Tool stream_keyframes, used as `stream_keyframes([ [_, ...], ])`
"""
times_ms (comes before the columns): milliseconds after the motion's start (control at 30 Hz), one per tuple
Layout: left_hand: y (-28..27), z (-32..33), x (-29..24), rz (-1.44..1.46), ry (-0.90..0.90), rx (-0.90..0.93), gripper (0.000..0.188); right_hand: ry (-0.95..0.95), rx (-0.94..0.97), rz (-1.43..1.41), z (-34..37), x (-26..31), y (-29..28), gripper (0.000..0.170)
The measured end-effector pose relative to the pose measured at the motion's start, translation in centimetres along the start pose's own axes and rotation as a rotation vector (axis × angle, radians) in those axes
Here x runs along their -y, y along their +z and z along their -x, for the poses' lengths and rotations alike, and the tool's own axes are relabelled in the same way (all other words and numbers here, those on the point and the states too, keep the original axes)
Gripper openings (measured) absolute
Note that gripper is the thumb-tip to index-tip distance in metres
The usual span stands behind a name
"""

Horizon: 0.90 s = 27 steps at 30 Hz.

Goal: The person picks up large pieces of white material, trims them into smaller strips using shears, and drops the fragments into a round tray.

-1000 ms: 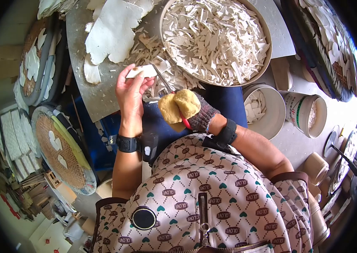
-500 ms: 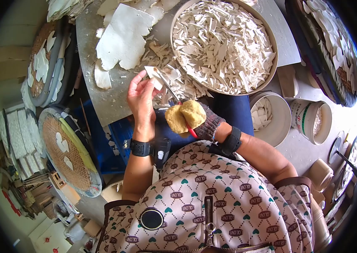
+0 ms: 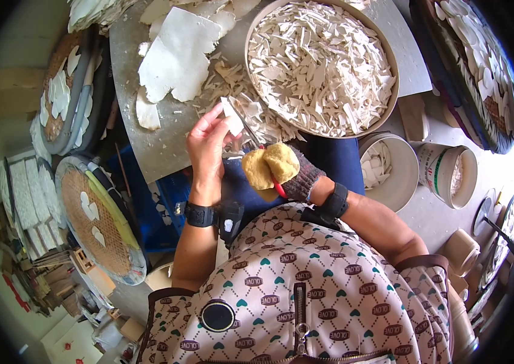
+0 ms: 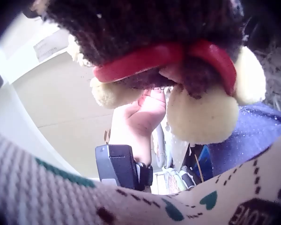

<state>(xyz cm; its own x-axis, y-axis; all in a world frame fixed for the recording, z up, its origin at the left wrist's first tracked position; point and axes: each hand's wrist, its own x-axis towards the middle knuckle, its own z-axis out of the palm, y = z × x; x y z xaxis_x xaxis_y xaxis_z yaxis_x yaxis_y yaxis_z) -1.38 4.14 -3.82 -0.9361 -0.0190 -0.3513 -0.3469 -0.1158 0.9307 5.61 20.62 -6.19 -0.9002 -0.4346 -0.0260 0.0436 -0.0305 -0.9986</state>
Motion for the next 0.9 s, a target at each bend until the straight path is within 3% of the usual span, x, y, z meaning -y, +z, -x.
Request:
stream_keyframes([
  [133,-0.7,0.2,-0.5,0.043,-0.006,0.062,0.035,0.008,-0.016,-0.132,-0.1,0.5,0.0,0.028],
  [233,-4.9,1.1,-2.0,-0.039,0.040,0.040,0.035,0.066,-0.014,-0.123,0.2,-0.3,-0.1,0.027],
  [300,-9.6,2.5,-3.9,-0.096,0.060,-0.120,0.034,0.034,0.027,-0.059,0.6,-0.3,-0.7,0.026],
  [367,-16.6,3.5,-5.1,-0.488,0.110,-0.373,0.027,0.052,0.080,-0.092,0.8,-1.1,-0.8,0.023],
  [400,-22.0,3.4,-4.3,-0.736,0.158,-0.389,0.026,0.062,0.107,-0.108,1.0,-1.4,-0.8,0.022],
  [433,-24.9,3.9,-4.5,-1.393,0.279,-0.511,0.027,0.026,0.130,-0.080,1.1,0.0,-1.1,0.022],
  [467,-23.5,4.3,-5.4,-1.387,0.403,-0.564,0.027,-0.009,0.157,-0.050,1.2,0.7,-1.2,0.022],
  [533,-15.7,3.8,-7.0,-1.179,0.600,-0.398,0.021,0.055,0.273,-0.239,1.4,-0.6,-0.7,0.033],
  [600,-7.8,2.9,-6.5,-0.751,0.439,-0.191,0.018,0.005,0.329,-0.392,2.2,-1.5,0.1,0.034],
  [633,-4.2,2.5,-6.1,-0.713,0.483,-0.047,0.015,-0.008,0.329,-0.343,2.2,-0.2,0.1,0.033],
  [667,-2.3,1.4,-5.4,-0.783,0.542,0.145,0.013,-0.022,0.326,-0.293,2.1,2.1,-0.2,0.032],
  [733,1.7,0.5,-3.8,-0.924,0.620,0.261,0.015,-0.021,0.312,-0.134,2.2,4.6,-0.8,0.029],
  [800,3.0,-0.4,-3.3,-1.258,0.873,0.197,0.016,0.006,0.289,0.075,2.3,5.5,-1.3,0.027],
  [900,2.6,-1.2,-2.9,-1.152,0.813,0.190,0.015,0.047,0.198,-0.073,3.0,3.6,-1.3,0.028],
])
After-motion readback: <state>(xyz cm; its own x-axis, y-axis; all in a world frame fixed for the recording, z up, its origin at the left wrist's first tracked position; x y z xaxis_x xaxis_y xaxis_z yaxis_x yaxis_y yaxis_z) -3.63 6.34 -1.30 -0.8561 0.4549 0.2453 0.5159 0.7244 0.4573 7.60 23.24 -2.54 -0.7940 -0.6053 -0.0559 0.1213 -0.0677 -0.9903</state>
